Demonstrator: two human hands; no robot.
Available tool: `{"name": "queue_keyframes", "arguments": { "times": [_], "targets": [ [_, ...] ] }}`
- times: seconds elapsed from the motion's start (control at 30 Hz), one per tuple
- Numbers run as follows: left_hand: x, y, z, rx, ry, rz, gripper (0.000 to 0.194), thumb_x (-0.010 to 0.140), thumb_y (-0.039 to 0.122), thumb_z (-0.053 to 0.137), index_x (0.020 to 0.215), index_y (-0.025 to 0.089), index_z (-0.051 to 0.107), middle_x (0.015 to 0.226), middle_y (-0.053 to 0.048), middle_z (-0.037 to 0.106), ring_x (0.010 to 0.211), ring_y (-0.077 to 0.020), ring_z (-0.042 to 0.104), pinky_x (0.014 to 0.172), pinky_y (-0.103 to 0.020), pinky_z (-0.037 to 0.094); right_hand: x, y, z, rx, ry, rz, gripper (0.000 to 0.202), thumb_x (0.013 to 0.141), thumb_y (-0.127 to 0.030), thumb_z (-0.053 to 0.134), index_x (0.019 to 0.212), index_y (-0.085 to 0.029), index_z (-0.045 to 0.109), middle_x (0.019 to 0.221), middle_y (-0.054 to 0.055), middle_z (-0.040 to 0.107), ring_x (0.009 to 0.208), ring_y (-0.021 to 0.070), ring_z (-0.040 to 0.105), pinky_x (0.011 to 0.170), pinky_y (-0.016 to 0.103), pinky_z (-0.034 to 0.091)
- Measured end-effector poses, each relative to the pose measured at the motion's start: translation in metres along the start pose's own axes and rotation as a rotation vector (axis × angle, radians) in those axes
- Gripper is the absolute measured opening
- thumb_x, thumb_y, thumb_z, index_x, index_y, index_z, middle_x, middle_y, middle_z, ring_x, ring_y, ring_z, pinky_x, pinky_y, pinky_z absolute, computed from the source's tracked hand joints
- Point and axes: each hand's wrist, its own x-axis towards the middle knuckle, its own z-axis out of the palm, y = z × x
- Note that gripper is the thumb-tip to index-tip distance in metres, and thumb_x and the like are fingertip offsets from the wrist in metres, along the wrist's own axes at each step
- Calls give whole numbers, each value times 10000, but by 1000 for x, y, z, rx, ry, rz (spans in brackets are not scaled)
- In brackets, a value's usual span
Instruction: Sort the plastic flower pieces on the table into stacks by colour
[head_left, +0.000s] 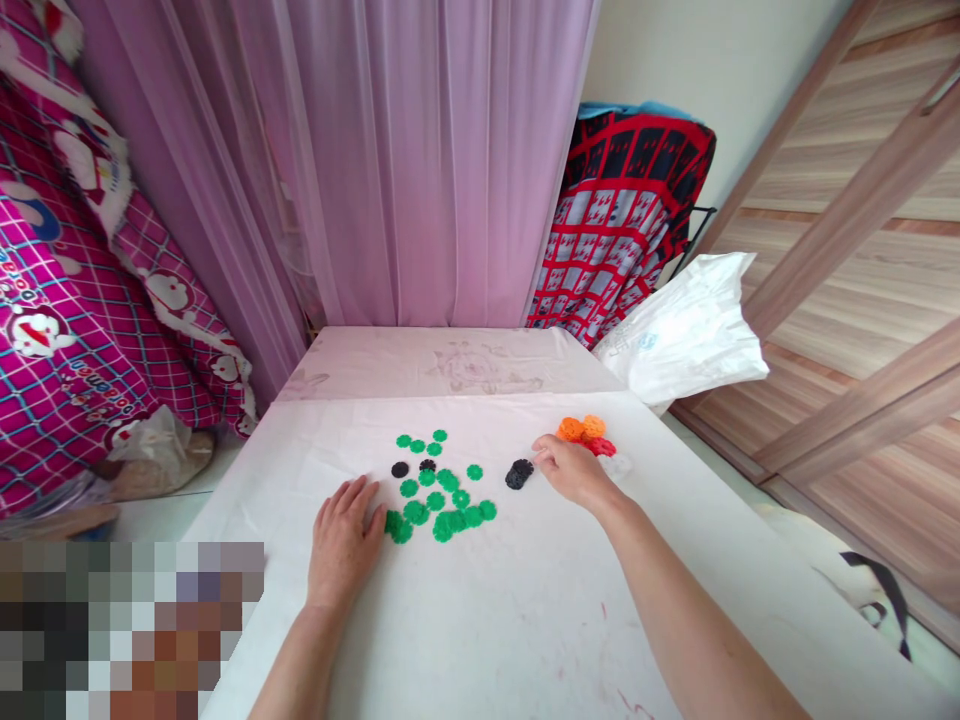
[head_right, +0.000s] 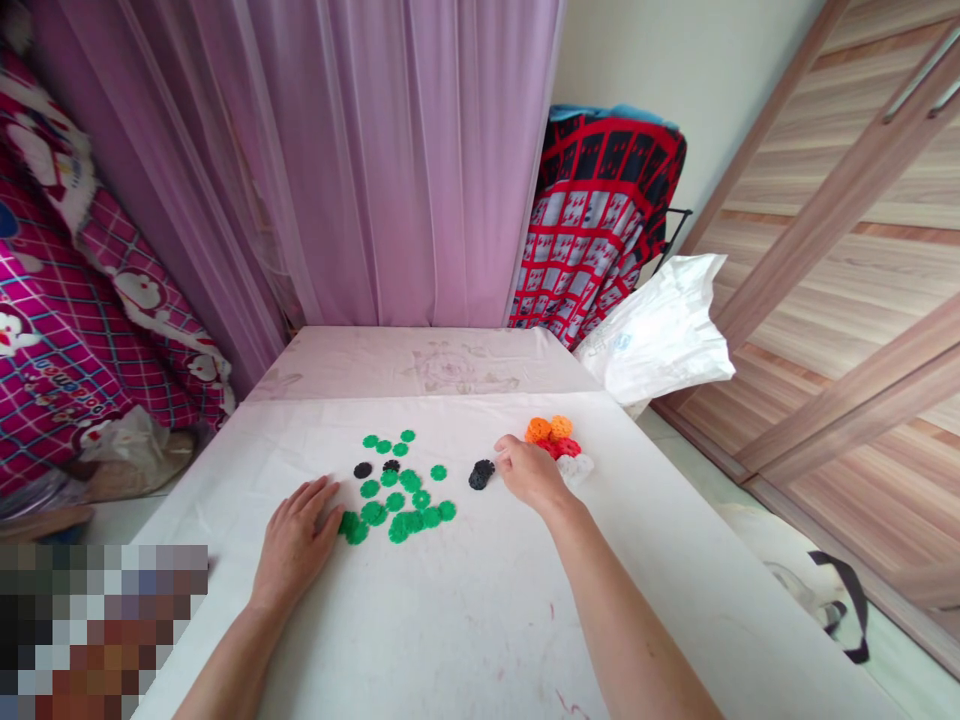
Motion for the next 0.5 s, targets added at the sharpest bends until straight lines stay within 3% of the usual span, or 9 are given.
{"name": "queue_keyframes", "arguments": {
  "times": [0.17, 0.5],
  "targets": [
    [-1, 0, 1, 8, 6, -13, 439, 907, 388, 413, 1249, 212, 624, 1385, -81, 573, 1328, -284, 457, 1112, -482, 331, -13, -15, -4, -250, 32, 48, 325, 895, -181, 444, 1158, -206, 634, 1019, 85, 738, 967, 221, 666, 717, 276, 409],
    [0, 1, -1, -8, 9, -10, 426, 904, 382, 421, 1233, 215, 634, 1377, -85, 579, 1322, -286, 461, 1110, -484, 332, -14, -23, -2, -270, 32, 32, 339, 888, -176, 445, 1150, -234, 653, 1011, 69, 739, 950, 220, 667, 698, 280, 397]
  ]
}}
